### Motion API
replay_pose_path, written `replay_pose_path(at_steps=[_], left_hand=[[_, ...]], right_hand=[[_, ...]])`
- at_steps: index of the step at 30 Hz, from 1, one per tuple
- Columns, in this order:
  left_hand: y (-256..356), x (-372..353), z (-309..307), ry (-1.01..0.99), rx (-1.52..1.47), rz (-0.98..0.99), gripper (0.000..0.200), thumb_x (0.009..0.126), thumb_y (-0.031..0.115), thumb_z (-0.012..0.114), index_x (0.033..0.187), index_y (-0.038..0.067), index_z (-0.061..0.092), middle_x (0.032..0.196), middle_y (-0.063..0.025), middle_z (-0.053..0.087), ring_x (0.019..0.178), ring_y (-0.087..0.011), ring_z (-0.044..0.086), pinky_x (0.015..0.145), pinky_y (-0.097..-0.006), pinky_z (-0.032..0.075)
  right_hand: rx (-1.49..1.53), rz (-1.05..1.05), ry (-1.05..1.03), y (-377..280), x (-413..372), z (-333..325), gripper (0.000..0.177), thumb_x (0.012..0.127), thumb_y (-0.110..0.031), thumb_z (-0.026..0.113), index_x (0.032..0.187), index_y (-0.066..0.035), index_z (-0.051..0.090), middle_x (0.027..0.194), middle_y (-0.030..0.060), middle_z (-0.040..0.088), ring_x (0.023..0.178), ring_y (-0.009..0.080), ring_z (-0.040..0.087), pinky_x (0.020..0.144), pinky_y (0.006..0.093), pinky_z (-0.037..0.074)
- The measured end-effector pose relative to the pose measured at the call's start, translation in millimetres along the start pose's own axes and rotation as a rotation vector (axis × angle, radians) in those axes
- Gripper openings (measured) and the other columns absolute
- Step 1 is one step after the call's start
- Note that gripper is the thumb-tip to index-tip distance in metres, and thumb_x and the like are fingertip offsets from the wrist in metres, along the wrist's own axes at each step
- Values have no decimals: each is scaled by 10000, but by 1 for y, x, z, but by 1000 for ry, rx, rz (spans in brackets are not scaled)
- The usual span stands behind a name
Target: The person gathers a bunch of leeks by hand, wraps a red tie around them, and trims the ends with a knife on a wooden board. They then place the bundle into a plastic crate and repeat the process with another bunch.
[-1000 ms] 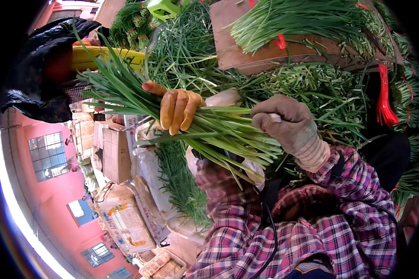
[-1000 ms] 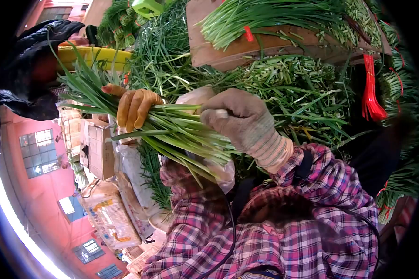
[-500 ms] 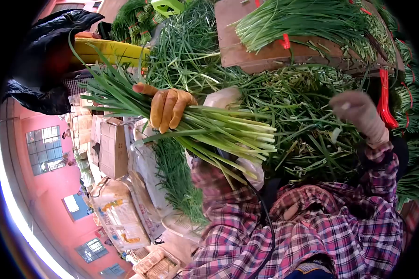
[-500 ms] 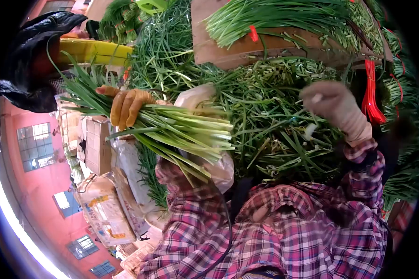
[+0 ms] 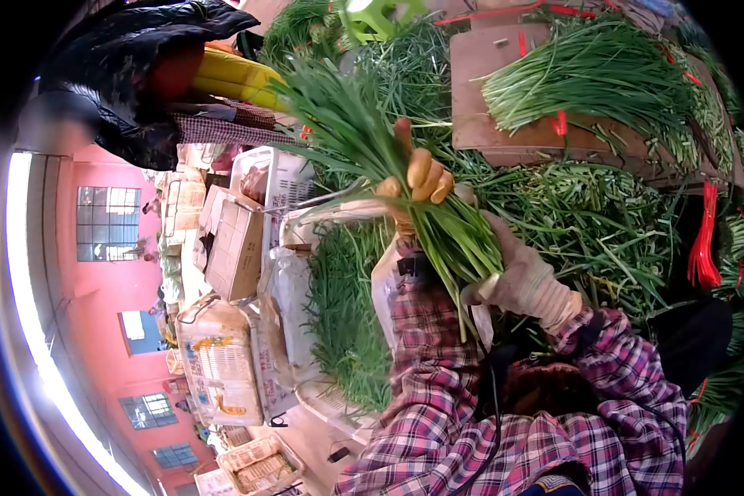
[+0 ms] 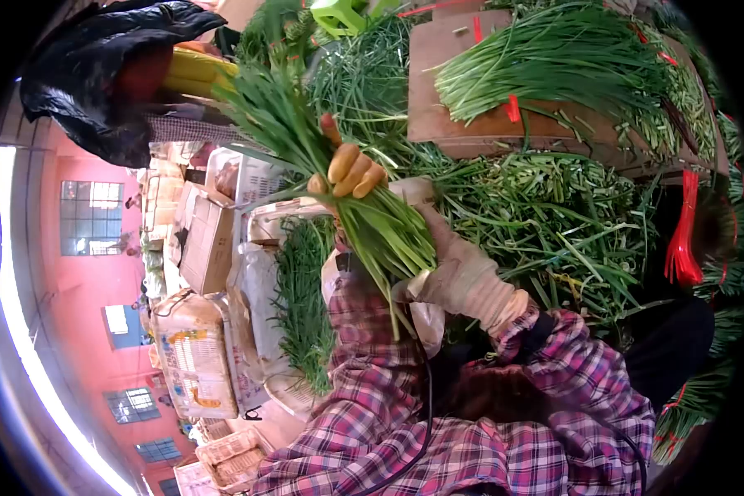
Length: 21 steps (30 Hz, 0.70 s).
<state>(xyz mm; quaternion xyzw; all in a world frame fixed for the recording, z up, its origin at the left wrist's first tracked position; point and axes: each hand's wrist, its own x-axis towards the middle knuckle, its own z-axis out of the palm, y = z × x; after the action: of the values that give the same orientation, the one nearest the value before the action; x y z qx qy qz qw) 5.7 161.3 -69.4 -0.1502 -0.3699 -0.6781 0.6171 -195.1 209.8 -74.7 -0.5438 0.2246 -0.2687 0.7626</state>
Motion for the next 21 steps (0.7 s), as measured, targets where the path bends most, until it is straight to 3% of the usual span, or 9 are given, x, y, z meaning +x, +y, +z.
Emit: replay_pose_path(at_steps=[3, 5, 7, 8, 9, 11, 17, 19, 21], left_hand=[[-7, -7, -1, 480, 82, 8, 782, 756, 182, 646, 1416, 122, 232, 826, -35, 502, 648, -119, 444, 612, -318, 400], [-7, -1, -4, 593, 179, -92, 753, 770, 179, 635, 1409, 119, 241, 857, -48, 521, 672, -139, 478, 646, -343, 433], [5, 6, -20, 642, 134, -341, 732, 794, 135, 606, 1414, 109, 217, 960, -74, 529, 814, -192, 539, 752, -369, 470], [3, 17, -19, 640, 104, -344, 653, 804, 134, 591, 1372, 73, 273, 953, -86, 539, 843, -209, 549, 782, -382, 480], [2, 29, -18, 641, 78, -348, 579, 814, 132, 575, 1330, 38, 330, 946, -97, 550, 873, -226, 560, 811, -396, 491], [2, 49, -24, 684, 100, -368, 319, 843, 138, 538, 1090, -59, 490, 910, -137, 580, 836, -229, 590, 811, -370, 506], [-13, 129, -20, 845, 570, -456, 269, 817, 148, 578, 981, -64, 553, 877, -131, 598, 760, -211, 603, 700, -319, 536], [-22, 159, -13, 811, 631, -563, 278, 808, 183, 609, 954, -51, 572, 817, -101, 609, 705, -199, 607, 663, -303, 537], [-25, 191, -27, 696, 851, -697, 291, 801, 217, 632, 952, -28, 590, 800, -75, 617, 673, -179, 604, 636, -281, 530]], right_hand=[[-375, 142, 50, -9, 0, -2, 972, 612, -158, 813, 1383, -53, 229, 1230, 146, 510, 1128, 228, 507, 941, 325, 420], [-177, 111, 19, 2, 6, -3, 862, 659, -118, 773, 1368, -48, 287, 1210, 107, 520, 1063, 177, 517, 910, 295, 426], [247, 282, -127, -21, 5, -14, 824, 696, -172, 754, 1369, -48, 295, 1212, 73, 512, 1050, 150, 503, 902, 297, 423], [469, 175, -66, -13, 5, -16, 797, 728, -249, 731, 1369, -55, 300, 1195, 40, 507, 1045, 128, 485, 863, 285, 440], [483, 87, -55, -7, 7, -18, 778, 748, -339, 705, 1361, -62, 314, 1185, 31, 504, 1048, 120, 474, 813, 267, 457], [503, 195, -28, -5, 15, -25, 725, 731, -255, 730, 1325, -57, 364, 1124, 38, 540, 994, 110, 513, 752, 253, 477], [356, 192, 107, -47, 42, -39, 432, 711, -23, 688, 1117, -9, 543, 852, 40, 619, 698, 121, 582, 636, 240, 487], [397, 199, 140, -51, 50, -47, 335, 745, -31, 648, 1070, -1, 572, 820, 51, 624, 686, 138, 596, 645, 261, 499], [405, -17, 178, -46, 65, -59, 331, 776, -88, 652, 1085, -8, 561, 845, 60, 629, 729, 147, 608, 676, 277, 505]])
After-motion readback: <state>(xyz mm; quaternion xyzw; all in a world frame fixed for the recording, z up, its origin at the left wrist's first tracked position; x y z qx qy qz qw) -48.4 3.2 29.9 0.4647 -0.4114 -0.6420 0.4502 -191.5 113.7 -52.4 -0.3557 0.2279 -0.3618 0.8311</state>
